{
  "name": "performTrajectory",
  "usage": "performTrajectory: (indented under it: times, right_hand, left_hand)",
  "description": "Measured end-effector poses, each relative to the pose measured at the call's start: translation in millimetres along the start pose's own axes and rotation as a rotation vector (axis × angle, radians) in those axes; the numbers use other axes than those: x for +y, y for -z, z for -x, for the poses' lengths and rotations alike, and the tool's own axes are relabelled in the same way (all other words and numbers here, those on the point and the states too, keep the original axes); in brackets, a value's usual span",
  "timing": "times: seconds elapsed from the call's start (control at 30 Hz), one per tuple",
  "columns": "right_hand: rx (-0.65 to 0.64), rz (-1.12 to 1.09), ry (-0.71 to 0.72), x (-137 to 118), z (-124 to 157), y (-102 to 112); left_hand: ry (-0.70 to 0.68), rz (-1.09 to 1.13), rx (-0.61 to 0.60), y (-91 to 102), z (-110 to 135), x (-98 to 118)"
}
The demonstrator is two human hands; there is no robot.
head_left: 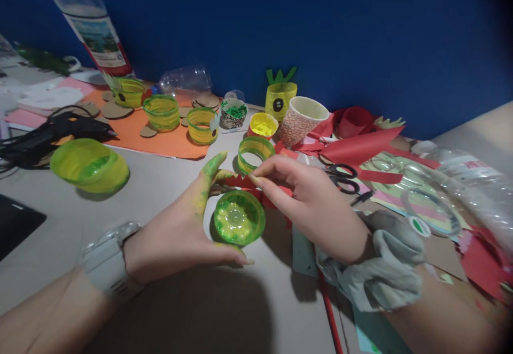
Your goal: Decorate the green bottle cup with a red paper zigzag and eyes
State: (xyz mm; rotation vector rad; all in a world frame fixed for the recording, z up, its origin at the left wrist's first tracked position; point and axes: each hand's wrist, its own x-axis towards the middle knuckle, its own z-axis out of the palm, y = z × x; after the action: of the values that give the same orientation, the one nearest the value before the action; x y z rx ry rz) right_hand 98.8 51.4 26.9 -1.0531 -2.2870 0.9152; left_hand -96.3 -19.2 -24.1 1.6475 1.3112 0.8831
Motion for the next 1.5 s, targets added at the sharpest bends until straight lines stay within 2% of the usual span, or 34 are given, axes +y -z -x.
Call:
performTrajectory:
  times: [0.23, 0.57, 0.8, 1.1, 1.27, 1.5]
  right_hand:
    - [-0.012, -0.014, 0.014, 1, 0, -2]
    - [-0.028, -0.009, 0.004, -2, 0, -1]
    - [-0.036, -0.091, -0.032, -1, 2, -2]
    - [-0.020, -0.199, -0.133, -7, 3, -1]
    - [-0.016, -0.169, -0.236, -13, 3, 4]
    - [-0.044, -0.079, -0.228, -12, 7, 12]
  left_hand:
    - [0.027, -0.025, 0.006, -0.8, -1, 0]
    - [-0.096, -0.033, -0.005, -0.7, -3, 5]
    - [-0.081, -0.202, 0.061, 2.1, -4, 3]
    - [-0.023, -0.162, 0.019, 0.9, -7, 8]
    - [-0.034, -0.176, 0.042, 1.2, -7, 8]
    - [-0.076, -0.187, 0.058, 1.4, -6, 6]
